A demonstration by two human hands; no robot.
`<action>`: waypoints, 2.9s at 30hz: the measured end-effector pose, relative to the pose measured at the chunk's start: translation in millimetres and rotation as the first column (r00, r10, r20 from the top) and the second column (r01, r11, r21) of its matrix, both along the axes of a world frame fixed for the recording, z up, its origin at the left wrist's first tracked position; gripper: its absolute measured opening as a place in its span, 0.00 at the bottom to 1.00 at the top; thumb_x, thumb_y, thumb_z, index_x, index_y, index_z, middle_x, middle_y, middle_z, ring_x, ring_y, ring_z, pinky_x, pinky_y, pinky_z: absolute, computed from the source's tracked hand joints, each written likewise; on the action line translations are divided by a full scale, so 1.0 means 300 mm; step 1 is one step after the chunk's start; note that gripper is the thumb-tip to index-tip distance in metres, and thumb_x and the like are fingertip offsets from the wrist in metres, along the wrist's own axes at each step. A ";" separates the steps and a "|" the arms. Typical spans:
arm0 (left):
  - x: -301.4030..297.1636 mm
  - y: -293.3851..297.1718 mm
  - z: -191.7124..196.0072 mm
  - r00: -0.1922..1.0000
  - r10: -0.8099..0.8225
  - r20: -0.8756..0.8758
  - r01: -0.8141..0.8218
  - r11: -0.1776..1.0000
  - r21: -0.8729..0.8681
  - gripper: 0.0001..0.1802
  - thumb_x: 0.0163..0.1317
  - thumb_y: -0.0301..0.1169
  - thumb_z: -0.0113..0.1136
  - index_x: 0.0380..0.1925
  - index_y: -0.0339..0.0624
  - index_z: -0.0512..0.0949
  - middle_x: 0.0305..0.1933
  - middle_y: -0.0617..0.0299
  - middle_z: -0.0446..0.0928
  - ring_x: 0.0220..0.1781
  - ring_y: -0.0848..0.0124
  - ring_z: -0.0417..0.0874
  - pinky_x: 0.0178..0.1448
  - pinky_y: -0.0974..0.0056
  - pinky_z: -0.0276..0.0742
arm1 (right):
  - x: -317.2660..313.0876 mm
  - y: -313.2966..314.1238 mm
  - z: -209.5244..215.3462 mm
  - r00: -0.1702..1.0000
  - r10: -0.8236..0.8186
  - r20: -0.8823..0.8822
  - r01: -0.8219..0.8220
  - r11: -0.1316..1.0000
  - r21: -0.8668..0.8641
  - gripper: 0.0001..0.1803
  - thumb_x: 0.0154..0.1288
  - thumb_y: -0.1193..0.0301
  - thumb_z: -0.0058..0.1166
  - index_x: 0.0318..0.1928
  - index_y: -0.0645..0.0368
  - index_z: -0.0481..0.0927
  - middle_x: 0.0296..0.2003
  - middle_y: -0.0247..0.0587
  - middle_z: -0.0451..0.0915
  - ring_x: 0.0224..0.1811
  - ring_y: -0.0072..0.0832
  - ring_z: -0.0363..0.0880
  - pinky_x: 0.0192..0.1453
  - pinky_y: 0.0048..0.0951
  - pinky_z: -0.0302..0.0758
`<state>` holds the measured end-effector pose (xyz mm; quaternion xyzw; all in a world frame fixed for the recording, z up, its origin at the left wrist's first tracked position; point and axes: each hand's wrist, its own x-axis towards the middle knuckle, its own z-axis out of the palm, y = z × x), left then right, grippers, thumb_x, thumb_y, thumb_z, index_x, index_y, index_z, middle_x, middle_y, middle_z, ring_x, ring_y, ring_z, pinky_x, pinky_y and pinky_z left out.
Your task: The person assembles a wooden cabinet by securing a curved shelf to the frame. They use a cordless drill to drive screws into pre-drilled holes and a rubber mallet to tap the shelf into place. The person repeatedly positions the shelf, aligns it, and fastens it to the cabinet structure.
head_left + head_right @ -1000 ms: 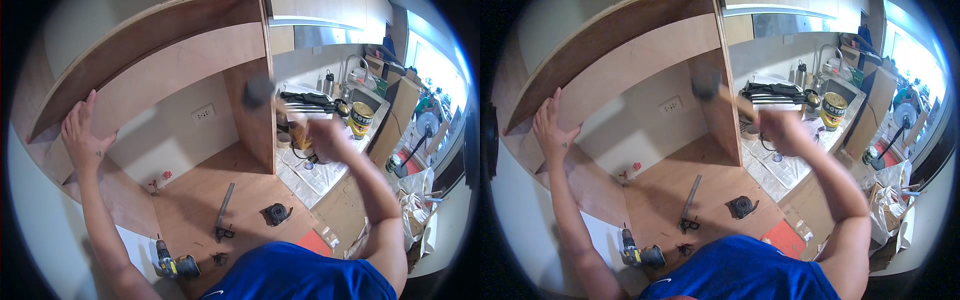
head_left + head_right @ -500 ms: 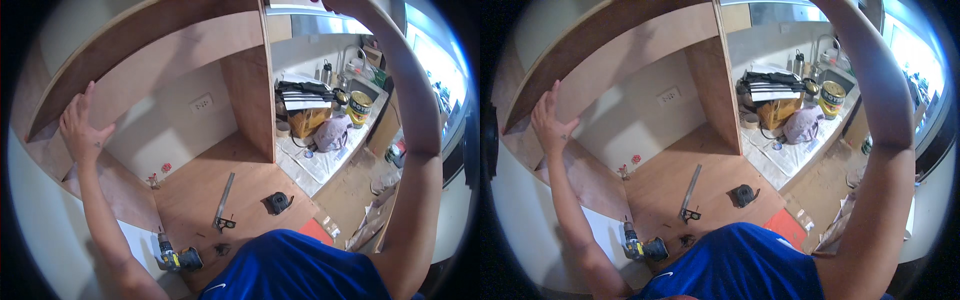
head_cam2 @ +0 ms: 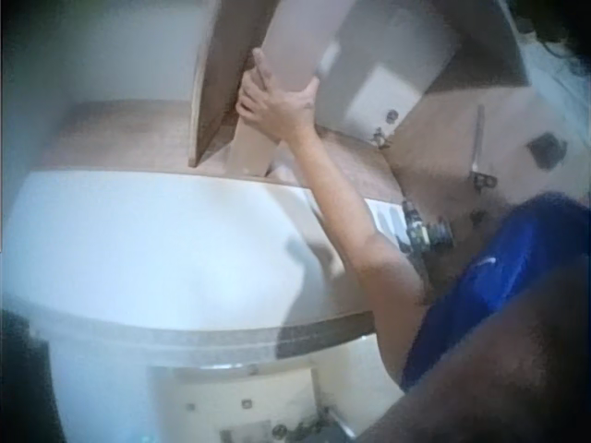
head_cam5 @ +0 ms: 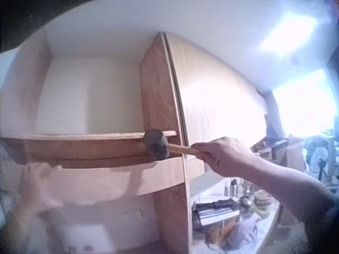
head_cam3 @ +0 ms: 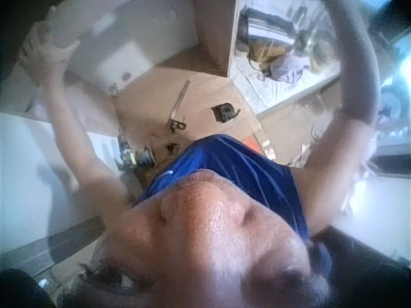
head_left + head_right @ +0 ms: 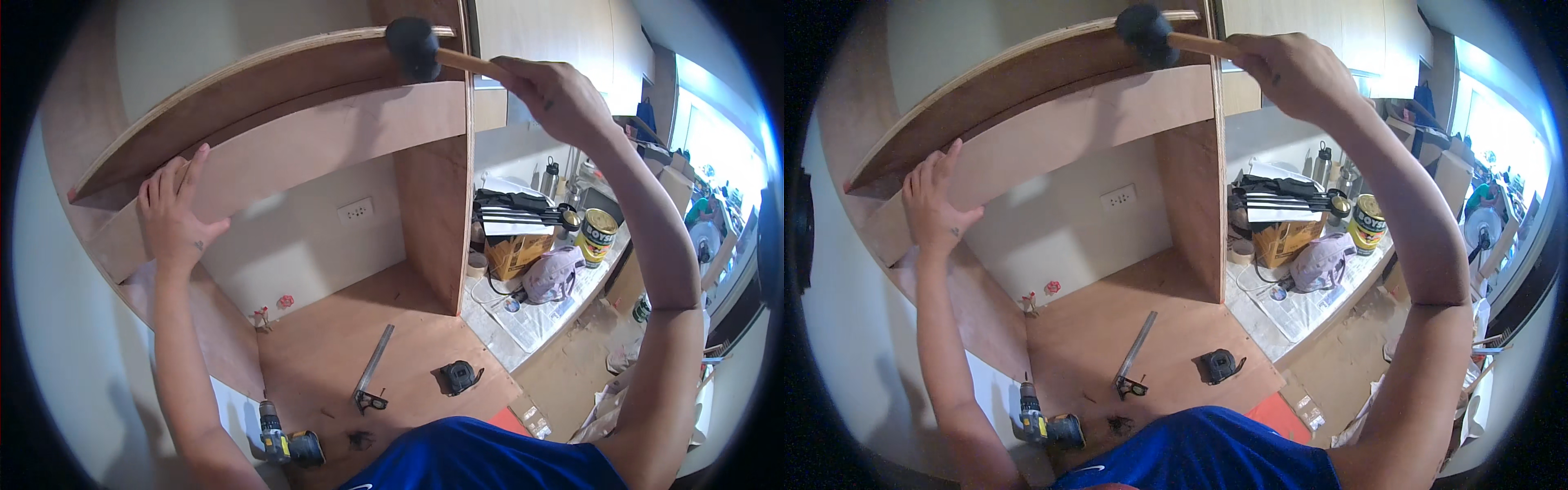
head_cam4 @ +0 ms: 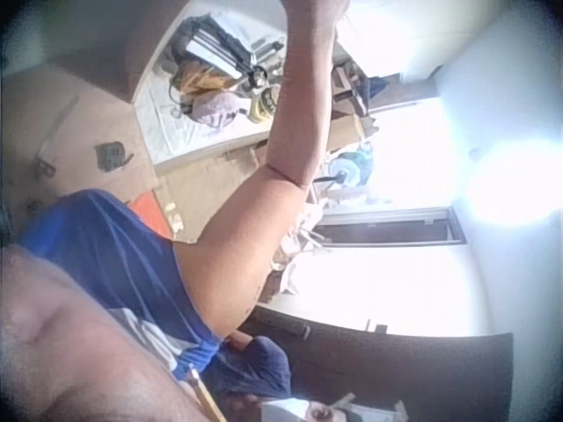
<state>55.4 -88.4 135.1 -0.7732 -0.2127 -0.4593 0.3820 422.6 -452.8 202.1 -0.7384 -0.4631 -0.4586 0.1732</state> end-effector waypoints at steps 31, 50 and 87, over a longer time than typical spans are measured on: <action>0.010 0.040 -0.022 0.999 -0.002 -0.032 0.003 1.000 0.013 0.66 0.28 0.41 0.84 0.77 0.72 0.65 0.64 0.60 0.74 0.67 0.59 0.74 0.73 0.47 0.64 | 0.116 0.044 0.121 0.679 0.068 0.731 0.090 0.980 -0.175 0.23 0.69 0.60 0.62 0.64 0.28 0.82 0.32 0.29 0.70 0.34 0.27 0.76 0.40 0.34 0.79; -0.026 0.030 -0.018 0.997 -0.077 -0.015 0.078 0.996 0.047 0.60 0.35 0.54 0.84 0.75 0.70 0.68 0.60 0.65 0.76 0.64 0.61 0.74 0.71 0.43 0.64 | -0.189 0.345 0.092 0.731 0.438 0.524 -0.334 0.898 -0.285 0.24 0.70 0.67 0.58 0.66 0.43 0.80 0.38 0.44 0.78 0.41 0.44 0.83 0.46 0.50 0.81; 0.020 0.060 -0.019 1.000 0.005 -0.015 -0.004 0.998 0.070 0.64 0.32 0.42 0.84 0.76 0.80 0.65 0.62 0.64 0.76 0.65 0.62 0.77 0.70 0.48 0.69 | 0.053 0.084 -0.524 0.989 0.054 0.137 0.005 0.917 -0.399 0.24 0.69 0.59 0.62 0.65 0.29 0.81 0.35 0.34 0.75 0.36 0.31 0.82 0.40 0.37 0.80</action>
